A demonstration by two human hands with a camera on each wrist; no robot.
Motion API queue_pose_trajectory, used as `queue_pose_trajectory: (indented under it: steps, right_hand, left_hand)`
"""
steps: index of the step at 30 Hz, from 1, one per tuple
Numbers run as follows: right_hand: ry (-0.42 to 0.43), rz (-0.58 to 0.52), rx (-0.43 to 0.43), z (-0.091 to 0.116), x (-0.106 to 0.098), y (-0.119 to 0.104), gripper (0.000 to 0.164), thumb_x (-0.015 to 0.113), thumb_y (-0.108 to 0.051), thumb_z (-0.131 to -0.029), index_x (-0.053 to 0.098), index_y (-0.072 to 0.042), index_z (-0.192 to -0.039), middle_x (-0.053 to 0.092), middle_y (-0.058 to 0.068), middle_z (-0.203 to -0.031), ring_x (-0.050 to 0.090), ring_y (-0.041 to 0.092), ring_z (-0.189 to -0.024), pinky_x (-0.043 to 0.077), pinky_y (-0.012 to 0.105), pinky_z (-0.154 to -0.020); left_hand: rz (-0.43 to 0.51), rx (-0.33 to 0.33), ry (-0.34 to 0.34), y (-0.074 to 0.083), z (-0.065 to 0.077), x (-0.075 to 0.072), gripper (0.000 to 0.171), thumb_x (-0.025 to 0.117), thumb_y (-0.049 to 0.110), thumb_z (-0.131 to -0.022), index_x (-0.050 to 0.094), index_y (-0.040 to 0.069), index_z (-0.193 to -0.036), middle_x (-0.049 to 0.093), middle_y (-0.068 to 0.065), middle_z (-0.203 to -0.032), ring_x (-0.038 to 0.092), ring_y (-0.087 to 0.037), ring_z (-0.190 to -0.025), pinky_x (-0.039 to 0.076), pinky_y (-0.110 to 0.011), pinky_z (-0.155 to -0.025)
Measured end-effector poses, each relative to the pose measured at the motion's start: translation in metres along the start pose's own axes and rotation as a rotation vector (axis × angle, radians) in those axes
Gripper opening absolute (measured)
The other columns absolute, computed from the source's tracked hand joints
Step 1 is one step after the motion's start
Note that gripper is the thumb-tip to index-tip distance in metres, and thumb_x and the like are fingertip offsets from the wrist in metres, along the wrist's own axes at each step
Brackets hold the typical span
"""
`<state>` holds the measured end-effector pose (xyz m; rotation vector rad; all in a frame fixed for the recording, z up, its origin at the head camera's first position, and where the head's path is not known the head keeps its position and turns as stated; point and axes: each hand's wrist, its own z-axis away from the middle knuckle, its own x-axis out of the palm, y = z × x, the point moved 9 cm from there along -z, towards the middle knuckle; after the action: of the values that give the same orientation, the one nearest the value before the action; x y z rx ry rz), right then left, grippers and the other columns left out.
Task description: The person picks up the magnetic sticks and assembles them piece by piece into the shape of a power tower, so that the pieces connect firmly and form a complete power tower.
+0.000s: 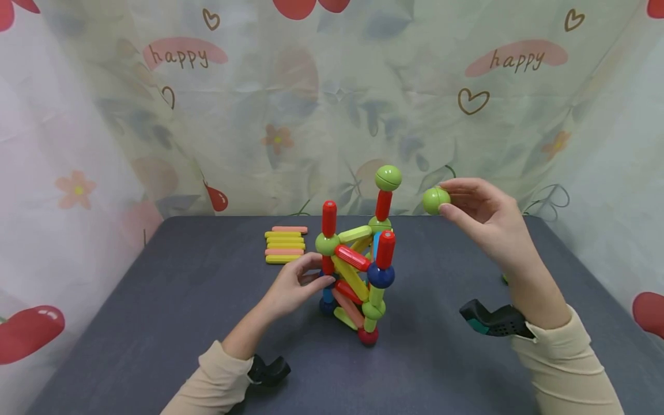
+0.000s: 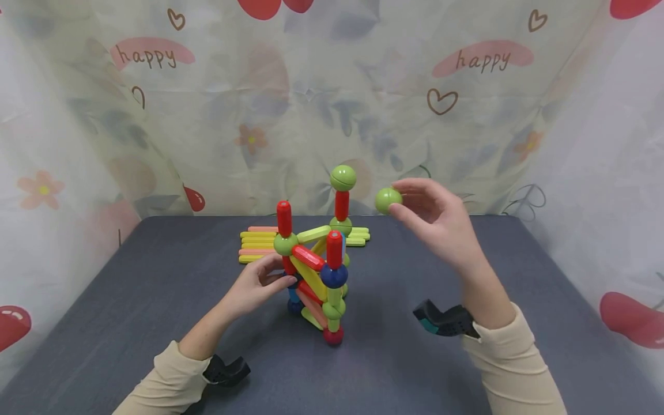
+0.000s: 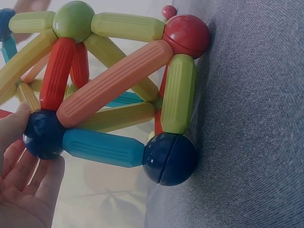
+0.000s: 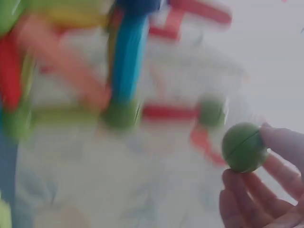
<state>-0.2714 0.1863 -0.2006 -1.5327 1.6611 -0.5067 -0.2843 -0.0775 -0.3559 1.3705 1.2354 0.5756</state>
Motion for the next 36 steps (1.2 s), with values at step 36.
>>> queue_pose_trajectory:
  steps: [36]
  right_hand:
    - [0.068,0.315,0.251,0.043,-0.059,0.057,0.023,0.059,-0.012,-0.096,0.063,-0.022,-0.116,0.06,-0.024,-0.102,0.059,-0.008,-0.09,0.044,0.006,-0.077]
  left_hand:
    - [-0.016,0.001,0.006,0.0,0.0,0.0,0.035,0.066,0.007,-0.091,0.057,0.001,-0.123,0.062,-0.017,-0.12,0.059,-0.029,-0.114,0.049,-0.04,-0.098]
